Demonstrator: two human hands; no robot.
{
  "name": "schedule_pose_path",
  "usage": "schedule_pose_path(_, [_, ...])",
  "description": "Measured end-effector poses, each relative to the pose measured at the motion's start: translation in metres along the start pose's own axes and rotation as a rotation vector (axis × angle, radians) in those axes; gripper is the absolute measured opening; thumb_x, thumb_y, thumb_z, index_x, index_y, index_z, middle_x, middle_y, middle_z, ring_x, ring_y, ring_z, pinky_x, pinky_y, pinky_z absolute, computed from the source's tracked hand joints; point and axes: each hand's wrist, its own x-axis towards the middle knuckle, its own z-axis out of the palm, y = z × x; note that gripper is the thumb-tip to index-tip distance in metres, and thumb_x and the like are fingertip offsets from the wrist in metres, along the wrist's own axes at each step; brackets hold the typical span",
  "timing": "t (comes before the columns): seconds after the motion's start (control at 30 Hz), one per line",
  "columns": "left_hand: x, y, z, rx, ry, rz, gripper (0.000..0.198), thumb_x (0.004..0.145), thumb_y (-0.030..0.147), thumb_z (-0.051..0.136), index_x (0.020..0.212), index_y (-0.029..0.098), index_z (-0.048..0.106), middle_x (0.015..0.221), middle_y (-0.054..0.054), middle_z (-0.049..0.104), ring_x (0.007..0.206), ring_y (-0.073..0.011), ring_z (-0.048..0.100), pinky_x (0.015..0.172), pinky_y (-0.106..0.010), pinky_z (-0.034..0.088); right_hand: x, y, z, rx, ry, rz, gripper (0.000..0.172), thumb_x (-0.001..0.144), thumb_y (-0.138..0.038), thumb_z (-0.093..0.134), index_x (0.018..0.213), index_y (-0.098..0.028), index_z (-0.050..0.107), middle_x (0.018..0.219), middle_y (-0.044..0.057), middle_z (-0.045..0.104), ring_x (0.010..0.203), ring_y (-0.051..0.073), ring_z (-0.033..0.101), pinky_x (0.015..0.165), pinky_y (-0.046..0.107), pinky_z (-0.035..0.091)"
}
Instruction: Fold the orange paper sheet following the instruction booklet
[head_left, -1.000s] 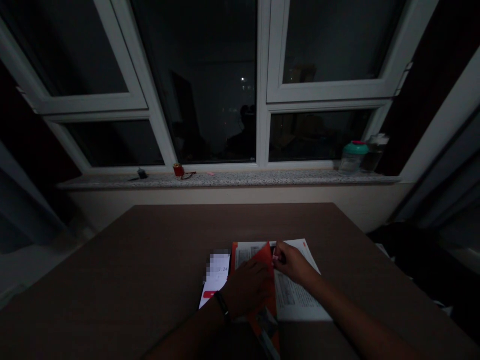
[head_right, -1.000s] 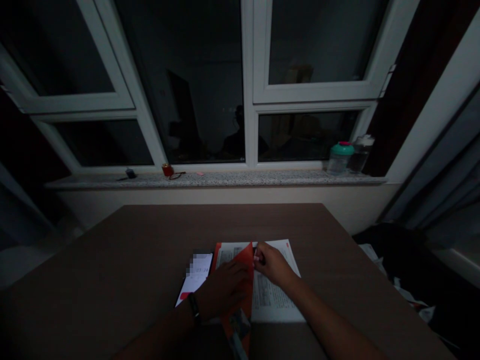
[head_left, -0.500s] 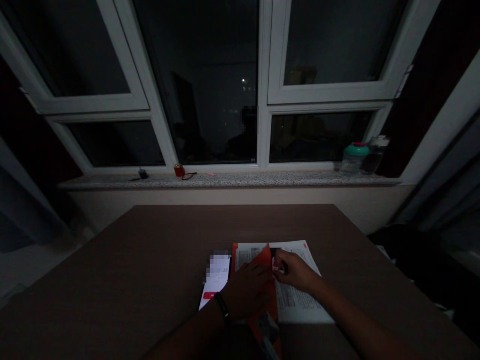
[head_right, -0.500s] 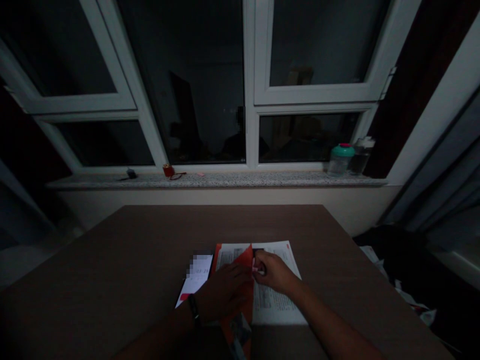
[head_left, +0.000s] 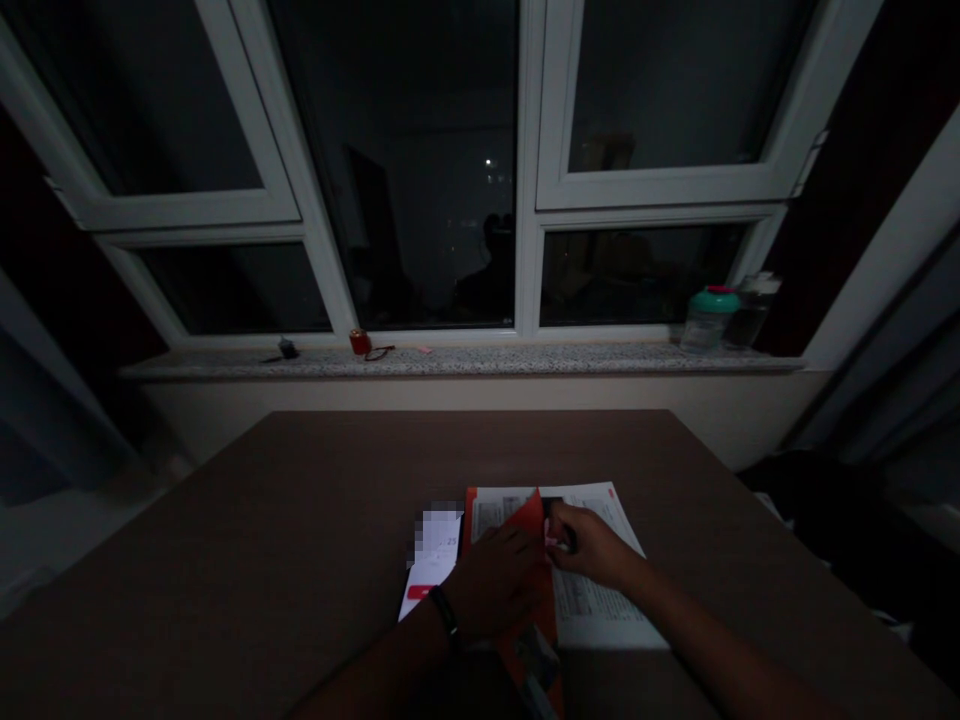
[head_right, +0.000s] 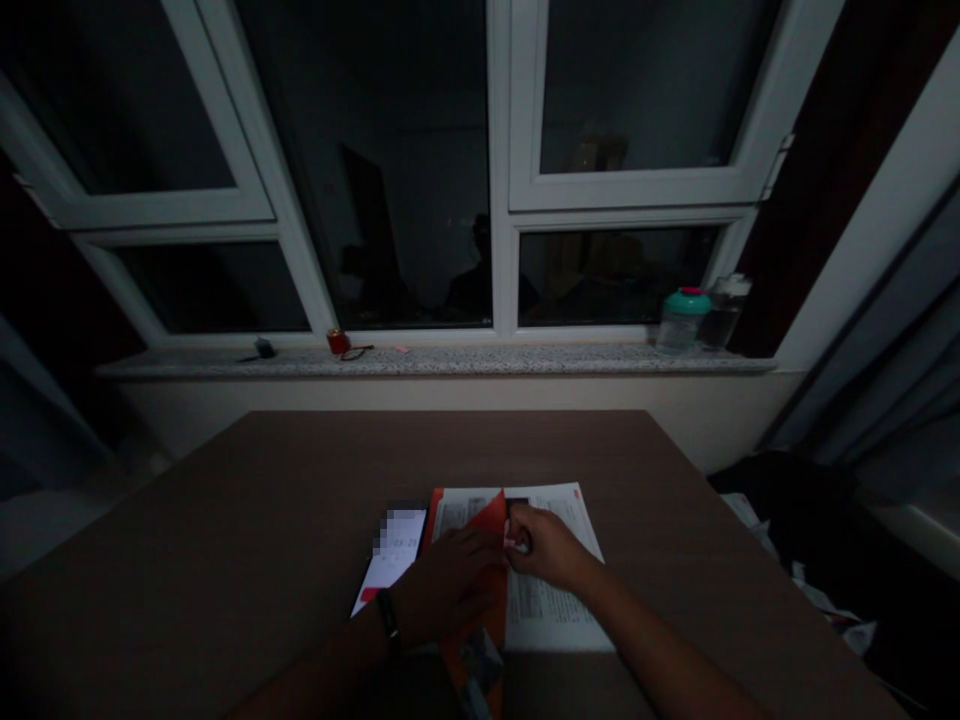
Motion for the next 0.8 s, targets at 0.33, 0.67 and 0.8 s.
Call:
schedule_pose_path(0.33, [-0.001, 0.002, 0.000, 0.034, -0.011, -0.008, 0.037, 0.090, 0.032, 0.066, 0.124, 0.021, 0.052, 0.131, -0.009, 0.058, 0.121, -0.0288, 0.051, 0.101, -0.042, 0.040, 0.001, 0.010, 0.006, 0.001, 0.151, 0.084, 0.017, 0.073, -0.010, 0.061, 0.073, -0.022, 0.048, 0.068, -0.005, 0.055, 0.061, 0.013, 0.049, 0.056, 0.022, 0.035])
schedule_pose_path(0.67, [0.000, 0.001, 0.000, 0.044, -0.020, -0.005, 0.037, 0.090, 0.029, 0.065, 0.124, 0.023, 0.052, 0.130, -0.007, 0.057, 0.123, -0.0268, 0.049, 0.102, -0.040, 0.039, -0.003, 0.005, -0.001, 0.006, 0.067, 0.027, 0.015, 0.076, -0.014, 0.063, 0.074, -0.021, 0.050, 0.069, -0.004, 0.055, 0.061, 0.012, 0.049, 0.057, 0.022, 0.035])
schedule_pose_path(0.8, [0.001, 0.001, 0.001, 0.052, -0.032, -0.008, 0.037, 0.089, 0.030, 0.065, 0.123, 0.023, 0.053, 0.127, -0.008, 0.058, 0.120, -0.0277, 0.050, 0.100, -0.040, 0.040, -0.004, -0.001, -0.001, -0.018, -0.032, -0.032, 0.019, 0.070, -0.010, 0.064, 0.071, -0.021, 0.048, 0.069, -0.005, 0.053, 0.061, 0.012, 0.047, 0.056, 0.021, 0.033])
